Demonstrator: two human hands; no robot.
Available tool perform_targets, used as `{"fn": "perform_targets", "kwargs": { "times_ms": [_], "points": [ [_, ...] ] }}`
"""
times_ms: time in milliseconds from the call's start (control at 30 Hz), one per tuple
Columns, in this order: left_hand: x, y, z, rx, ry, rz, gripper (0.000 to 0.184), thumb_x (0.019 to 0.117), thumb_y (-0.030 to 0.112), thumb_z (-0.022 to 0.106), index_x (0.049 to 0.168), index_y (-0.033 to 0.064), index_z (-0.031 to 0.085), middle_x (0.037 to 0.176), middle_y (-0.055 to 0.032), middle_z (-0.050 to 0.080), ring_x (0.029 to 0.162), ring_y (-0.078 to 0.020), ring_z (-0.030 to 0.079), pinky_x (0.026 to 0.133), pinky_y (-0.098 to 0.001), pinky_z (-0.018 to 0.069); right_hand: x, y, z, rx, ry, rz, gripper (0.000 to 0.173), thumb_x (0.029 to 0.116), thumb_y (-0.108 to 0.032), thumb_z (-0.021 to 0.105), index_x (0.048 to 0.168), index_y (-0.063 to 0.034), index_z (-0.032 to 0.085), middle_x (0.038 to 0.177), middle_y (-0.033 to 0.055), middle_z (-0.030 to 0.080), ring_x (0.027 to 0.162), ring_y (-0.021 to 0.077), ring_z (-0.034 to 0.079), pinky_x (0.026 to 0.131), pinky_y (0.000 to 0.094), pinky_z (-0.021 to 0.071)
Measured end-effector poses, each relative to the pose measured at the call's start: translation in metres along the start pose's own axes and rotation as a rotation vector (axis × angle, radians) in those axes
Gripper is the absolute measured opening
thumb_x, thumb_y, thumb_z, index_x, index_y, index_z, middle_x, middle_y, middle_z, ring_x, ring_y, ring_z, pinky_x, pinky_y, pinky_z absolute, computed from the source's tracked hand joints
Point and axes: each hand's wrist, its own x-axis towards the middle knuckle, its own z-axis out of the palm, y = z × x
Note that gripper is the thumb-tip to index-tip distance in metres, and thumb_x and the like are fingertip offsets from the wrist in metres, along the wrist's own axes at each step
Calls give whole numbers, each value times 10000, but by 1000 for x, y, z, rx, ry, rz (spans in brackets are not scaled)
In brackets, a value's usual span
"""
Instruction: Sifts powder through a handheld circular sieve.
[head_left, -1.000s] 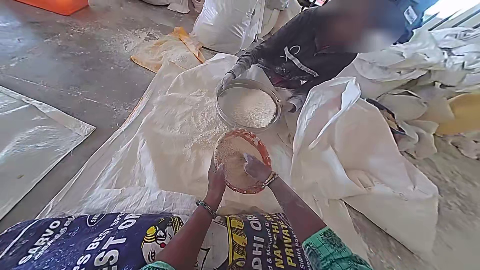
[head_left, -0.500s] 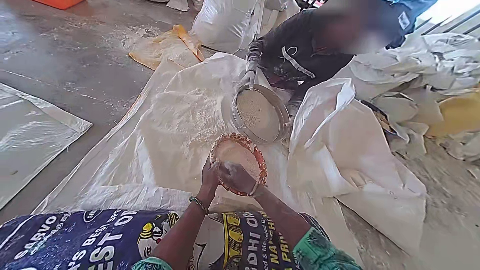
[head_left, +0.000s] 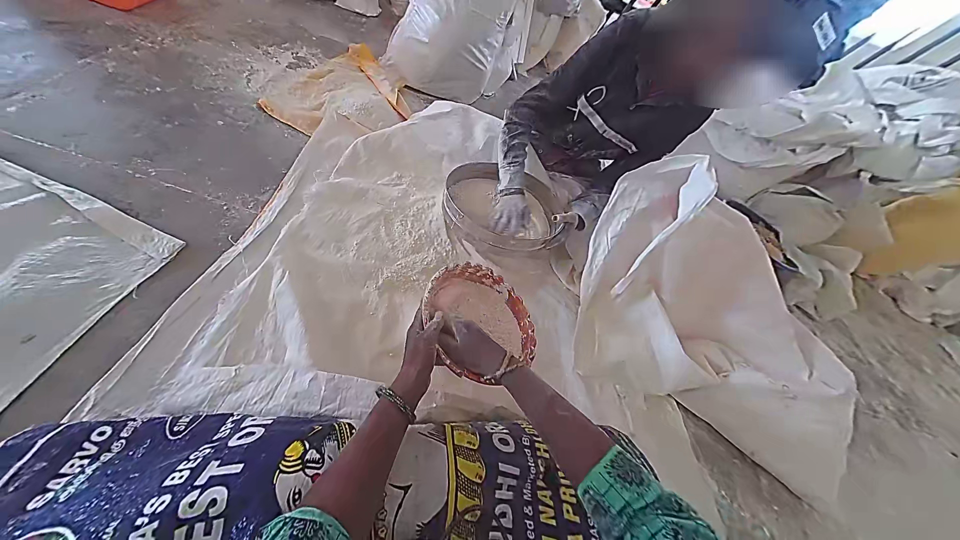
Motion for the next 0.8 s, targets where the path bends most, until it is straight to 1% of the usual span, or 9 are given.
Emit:
{"fn": "perform_targets", "kwargs": {
  "times_ms": [67,133,233,333,400,433,567,700,800],
  "points": [
    [2,0,-2,3,7,-12,490,1081,154,432,1556,76,339,1380,-205,545,1091,-222,615,863,-396,532,-16,12,0,-174,-111,-99,399,1086,-182,446,1360,53,616,1356,261,634,1319,371,579,1159,469,382],
    [2,-1,6,3,4,-53,495,1087,170,431,1567,111,330,1386,-222,537,1073,-268,631,811,-439,553,-30,26,-15,-351,-208,-30,372,1080,-124,433,1324,84,622,1345,305,614,1325,437,547,1164,518,353],
    [2,0,13,1,-25,-66,512,1088,189,437,1582,147,308,1383,-219,542,1043,-272,651,762,-429,570,-39,43,-41,-421,-89,124,345,1066,-51,402,1294,112,603,1334,316,601,1302,444,555,1125,543,387],
    [-1,0,10,1,-44,-80,516,1092,215,433,1587,167,294,1345,-213,567,1012,-267,659,743,-422,574,-27,60,-34,-487,218,-153,334,1027,-19,446,1234,42,701,1296,231,683,1241,380,647,1069,516,488],
    [-3,-3,10,22,-50,-105,508,1093,237,434,1581,171,309,1279,-212,602,952,-270,675,710,-424,578,-7,59,-27,-597,248,-390,301,1005,2,473,1189,57,705,1275,249,684,1231,412,643,1060,533,489],
    [-4,-4,9,35,-57,-114,507,1094,236,430,1582,176,310,1294,-209,596,973,-270,671,727,-427,576,5,57,-28,-650,201,-407,303,1017,-15,467,1221,67,676,1297,266,661,1256,433,614,1082,553,462],
    [-1,-2,8,29,-9,-91,488,1091,196,428,1567,136,338,1378,-209,543,1066,-259,631,795,-423,556,26,51,-54,-695,-59,-12,382,1052,-36,415,1399,68,538,1408,287,556,1333,447,527,1100,562,419],
    [5,0,11,-38,107,-26,480,1094,158,411,1557,54,338,1501,-205,451,1246,-233,544,983,-402,481,9,59,-60,-578,-82,275,420,1097,-221,405,1381,48,558,1409,284,552,1366,420,505,1118,556,398],
    [6,-4,12,-20,138,-56,481,1098,196,417,1557,70,343,1461,-221,483,1198,-271,578,920,-446,520,-13,49,-48,-360,-158,312,488,1109,-307,403,1401,62,532,1427,290,535,1378,400,498,1154,532,371]
  ]
}}
